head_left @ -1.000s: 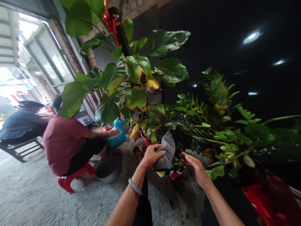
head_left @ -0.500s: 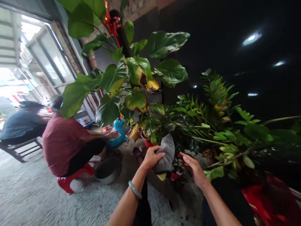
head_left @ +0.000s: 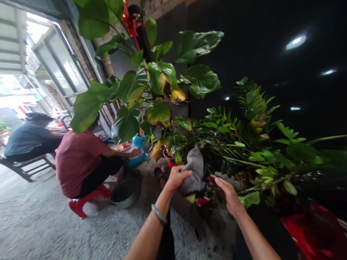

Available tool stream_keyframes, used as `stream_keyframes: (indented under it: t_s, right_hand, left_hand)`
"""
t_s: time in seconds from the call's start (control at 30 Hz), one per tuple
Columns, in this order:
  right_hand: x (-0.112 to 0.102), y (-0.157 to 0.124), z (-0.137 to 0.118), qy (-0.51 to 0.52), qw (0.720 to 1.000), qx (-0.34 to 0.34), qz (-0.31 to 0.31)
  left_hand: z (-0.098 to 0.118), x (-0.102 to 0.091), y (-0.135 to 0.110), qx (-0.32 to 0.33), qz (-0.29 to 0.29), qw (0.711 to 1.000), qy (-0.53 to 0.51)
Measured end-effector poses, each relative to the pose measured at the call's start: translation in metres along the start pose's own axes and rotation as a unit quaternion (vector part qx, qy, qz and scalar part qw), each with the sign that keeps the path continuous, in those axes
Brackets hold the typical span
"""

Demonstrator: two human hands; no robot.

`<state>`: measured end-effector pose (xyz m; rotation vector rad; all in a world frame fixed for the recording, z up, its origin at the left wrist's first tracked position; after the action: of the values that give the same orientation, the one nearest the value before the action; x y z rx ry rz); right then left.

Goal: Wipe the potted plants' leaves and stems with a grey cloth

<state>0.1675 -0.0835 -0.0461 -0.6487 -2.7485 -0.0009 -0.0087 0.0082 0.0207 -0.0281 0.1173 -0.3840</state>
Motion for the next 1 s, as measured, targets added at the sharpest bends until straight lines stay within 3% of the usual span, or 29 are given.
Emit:
stream_keyframes:
  t_s: [0.07,0.13,0.2,0.3,0.4,0.47,0.57,0.63,0.7,0.87,0.93,1.0]
  right_hand:
    - [-0.001,-0.001,-0.001,-0.004,1.0,0.001,-0.003]
    - [-0.002,-0.001,-0.001,-0.005,1.0,0.003,-0.004]
    - [-0.004,0.0,0.0,-0.004,1.0,0.004,-0.002]
    - [-0.005,0.002,0.0,-0.004,1.0,0.001,-0.001]
    - [-0.003,0.002,0.0,-0.01,1.0,0.0,-0.004]
    - [-0.001,0.001,-0.001,-0.017,1.0,0.003,-0.008]
    - [0.002,-0.002,-0.003,-0.032,0.999,0.01,-0.017]
    - [0.003,-0.003,-0.006,-0.036,0.999,0.015,-0.021]
    - [0.003,-0.004,-0.008,-0.032,0.999,0.019,-0.022]
    - [0.006,-0.005,-0.012,-0.021,0.999,0.026,-0.027]
    - [0.008,-0.005,-0.011,-0.019,0.999,0.025,-0.024]
    - [0.009,-0.005,-0.007,-0.017,0.999,0.02,-0.018]
  left_hand:
    - [-0.014,0.004,-0.009,-0.037,-0.084,0.995,0.027]
    - [-0.009,0.003,-0.014,-0.035,-0.12,0.992,0.02]
    - [0.01,-0.003,-0.01,0.001,-0.082,0.997,-0.016]
    - [0.036,-0.013,0.006,0.081,0.036,0.992,-0.088]
    - [0.029,-0.017,0.016,0.103,0.107,0.983,-0.105]
    - [0.008,-0.015,0.013,0.061,0.101,0.991,-0.069]
    - [-0.02,-0.009,0.0,-0.031,0.002,0.999,-0.022]
    - [-0.022,-0.009,-0.008,-0.062,-0.055,0.996,-0.034]
    - [-0.005,-0.011,-0.009,-0.042,-0.063,0.994,-0.076]
    - [0.05,-0.013,0.009,0.1,-0.011,0.981,-0.167]
    - [0.048,-0.007,0.016,0.114,-0.002,0.983,-0.147]
    - [0.027,-0.001,0.019,0.089,-0.004,0.993,-0.08]
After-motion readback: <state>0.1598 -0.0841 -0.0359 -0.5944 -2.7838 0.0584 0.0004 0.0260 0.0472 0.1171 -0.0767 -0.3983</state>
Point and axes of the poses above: each hand's wrist, its own y-axis towards the middle knuckle, its own x-axis out of the palm, z = x × y, the point moved 1 cm from there along y, towards the middle knuckle
